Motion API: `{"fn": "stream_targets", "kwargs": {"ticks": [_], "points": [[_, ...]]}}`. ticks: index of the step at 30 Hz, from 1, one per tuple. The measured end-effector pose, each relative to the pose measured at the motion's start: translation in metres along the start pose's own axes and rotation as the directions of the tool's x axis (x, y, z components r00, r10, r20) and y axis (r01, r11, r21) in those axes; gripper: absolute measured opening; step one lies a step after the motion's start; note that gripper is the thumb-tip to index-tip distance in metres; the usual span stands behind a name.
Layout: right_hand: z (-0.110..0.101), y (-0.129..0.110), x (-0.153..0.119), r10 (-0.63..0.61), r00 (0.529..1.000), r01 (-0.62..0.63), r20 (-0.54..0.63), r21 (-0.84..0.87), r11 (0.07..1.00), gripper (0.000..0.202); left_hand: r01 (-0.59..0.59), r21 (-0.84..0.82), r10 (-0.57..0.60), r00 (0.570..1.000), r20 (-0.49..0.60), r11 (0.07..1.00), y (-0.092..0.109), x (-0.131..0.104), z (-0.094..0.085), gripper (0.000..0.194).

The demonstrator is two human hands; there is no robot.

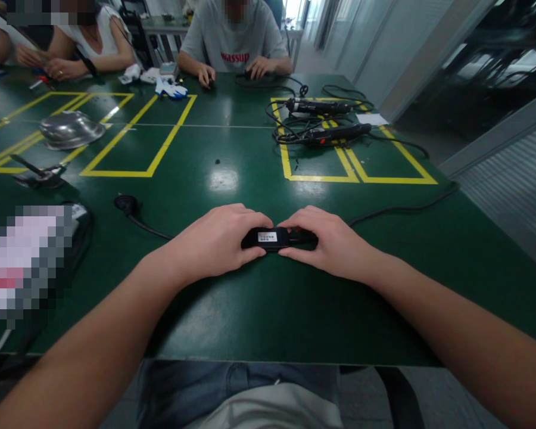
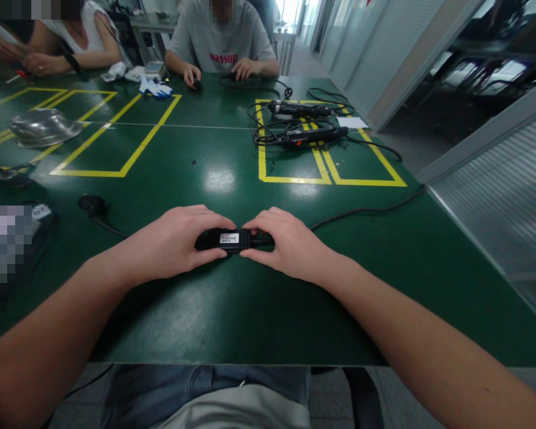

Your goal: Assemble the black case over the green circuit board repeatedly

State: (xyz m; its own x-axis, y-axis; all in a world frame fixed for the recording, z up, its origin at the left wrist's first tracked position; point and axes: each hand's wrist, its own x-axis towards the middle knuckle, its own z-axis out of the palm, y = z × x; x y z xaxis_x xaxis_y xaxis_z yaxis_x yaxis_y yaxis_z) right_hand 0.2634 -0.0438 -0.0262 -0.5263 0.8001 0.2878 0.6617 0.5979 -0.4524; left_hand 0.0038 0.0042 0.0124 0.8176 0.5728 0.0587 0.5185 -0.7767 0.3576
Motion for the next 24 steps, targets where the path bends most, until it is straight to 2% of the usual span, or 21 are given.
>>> {"fn": "stream_targets", "kwargs": {"ticks": [24], "points": [[0.0021, -0.0020, -0.0003, -0.026, 1.000, 0.026, 0.007, -0.091, 0.996, 0.027, 0.019, 0.045, -0.020, 1.000, 0.017, 0.999, 0.0013, 0.0001, -0.0022, 0.031]]}}
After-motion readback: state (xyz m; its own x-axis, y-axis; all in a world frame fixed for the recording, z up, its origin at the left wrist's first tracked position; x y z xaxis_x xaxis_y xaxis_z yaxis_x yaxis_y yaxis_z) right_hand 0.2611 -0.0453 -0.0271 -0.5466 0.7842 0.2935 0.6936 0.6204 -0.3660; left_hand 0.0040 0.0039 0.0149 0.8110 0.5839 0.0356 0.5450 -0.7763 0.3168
